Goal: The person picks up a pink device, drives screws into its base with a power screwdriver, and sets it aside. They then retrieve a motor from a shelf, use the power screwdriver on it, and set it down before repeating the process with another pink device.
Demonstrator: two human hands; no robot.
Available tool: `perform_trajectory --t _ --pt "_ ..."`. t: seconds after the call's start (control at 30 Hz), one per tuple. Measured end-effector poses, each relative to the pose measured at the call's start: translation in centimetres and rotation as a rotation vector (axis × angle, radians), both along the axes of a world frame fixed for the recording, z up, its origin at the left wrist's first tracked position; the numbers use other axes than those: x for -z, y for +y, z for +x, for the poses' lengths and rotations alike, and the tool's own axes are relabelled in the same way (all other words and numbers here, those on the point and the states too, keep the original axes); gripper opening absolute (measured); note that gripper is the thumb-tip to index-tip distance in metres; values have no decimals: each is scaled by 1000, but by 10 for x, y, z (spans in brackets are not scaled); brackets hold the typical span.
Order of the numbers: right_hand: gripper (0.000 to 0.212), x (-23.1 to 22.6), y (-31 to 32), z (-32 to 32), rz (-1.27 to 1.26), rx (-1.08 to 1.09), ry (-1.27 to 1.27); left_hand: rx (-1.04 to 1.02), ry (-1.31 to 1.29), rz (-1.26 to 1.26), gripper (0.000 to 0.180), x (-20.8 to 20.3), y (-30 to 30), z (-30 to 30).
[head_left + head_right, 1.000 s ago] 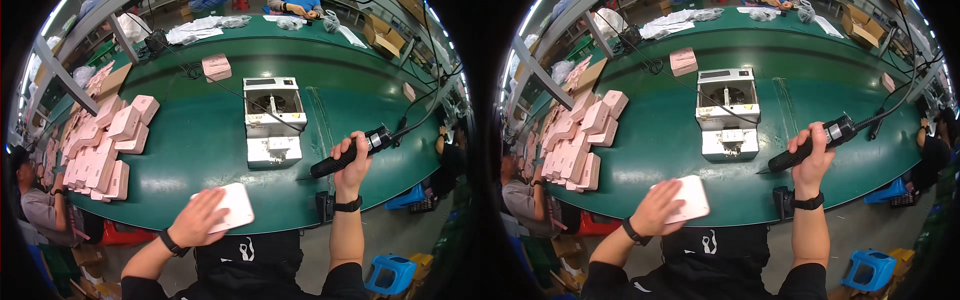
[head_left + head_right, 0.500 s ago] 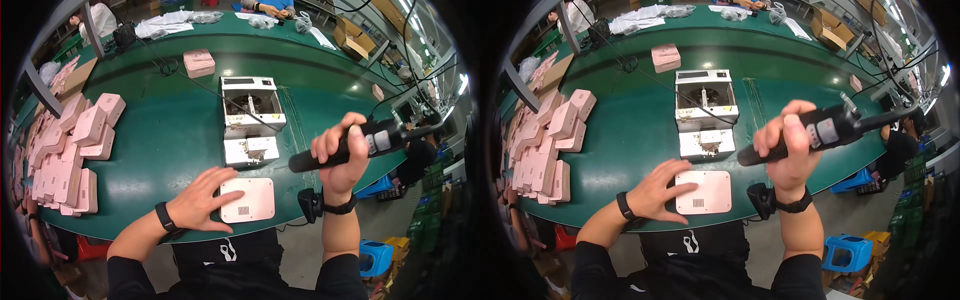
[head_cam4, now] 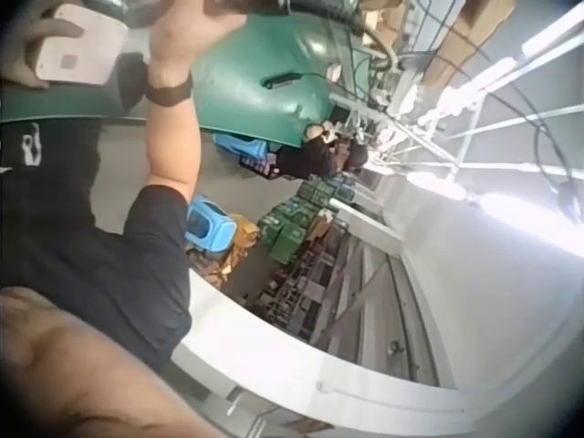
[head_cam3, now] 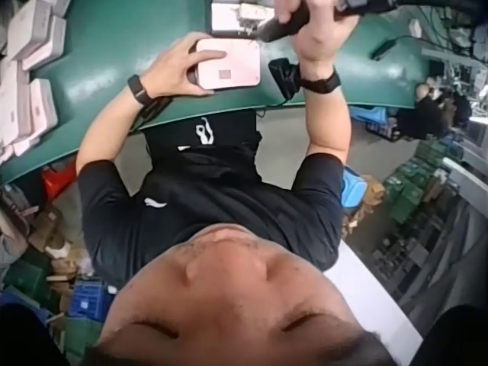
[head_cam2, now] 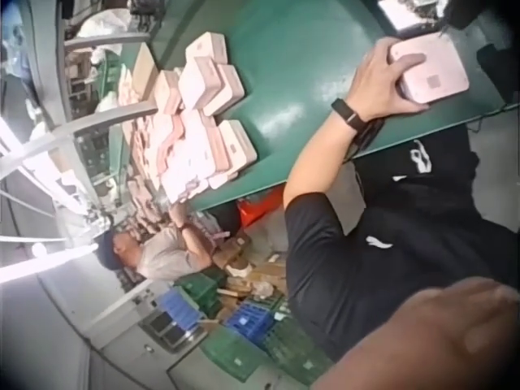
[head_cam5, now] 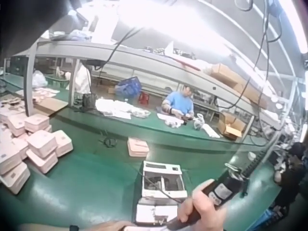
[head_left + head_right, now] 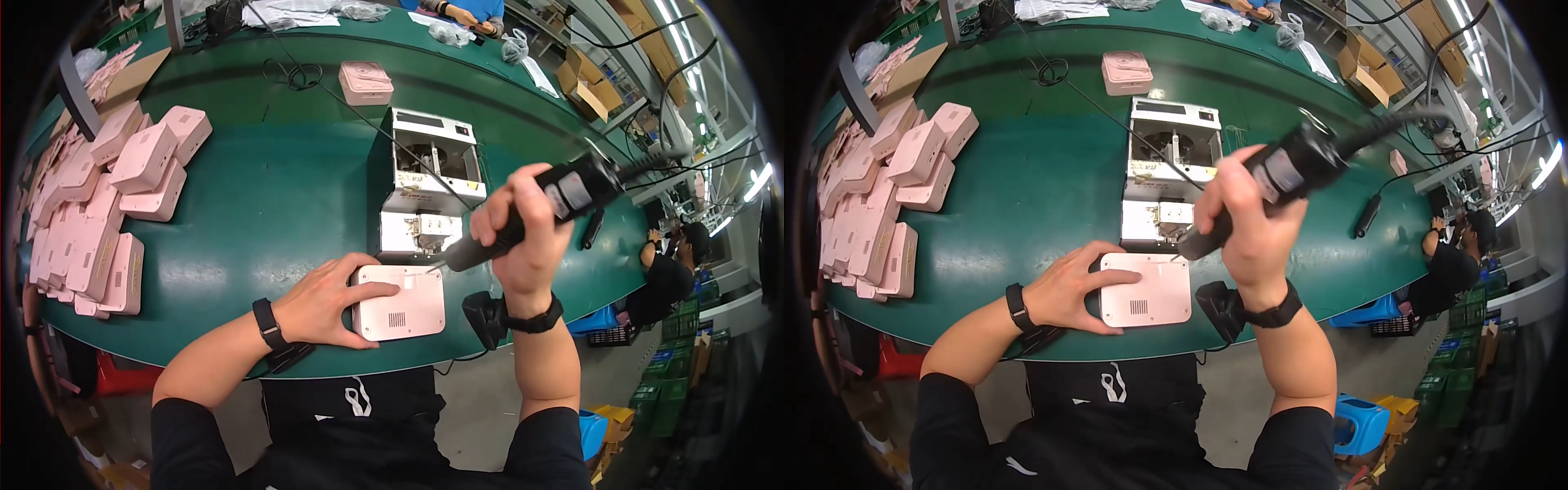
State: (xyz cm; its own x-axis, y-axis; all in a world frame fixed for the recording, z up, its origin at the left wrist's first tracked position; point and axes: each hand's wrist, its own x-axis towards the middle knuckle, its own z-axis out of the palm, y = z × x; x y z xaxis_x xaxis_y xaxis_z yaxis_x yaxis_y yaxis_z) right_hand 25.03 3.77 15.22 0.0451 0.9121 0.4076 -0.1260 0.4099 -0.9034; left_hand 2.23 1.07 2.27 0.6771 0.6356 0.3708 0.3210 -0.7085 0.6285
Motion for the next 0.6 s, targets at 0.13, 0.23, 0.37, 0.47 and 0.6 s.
perform_trajectory --t 0.13,0.23,0.37,0.47,0.6 --pt "13 -3 -12 10 25 43 30 -1 0 5 70 1 1 1" --pt "14 -2 -15 14 37 73 27 -1 9 -6 71 1 0 0" --pt "16 14 -12 16 26 86 -19 1 4 -20 70 0 0 2" --pt "17 28 -10 17 8 99 -61 1 -1 -28 70 1 0 3" --pt "17 29 -7 18 -11 88 8 0 2 -31 69 1 2 2"
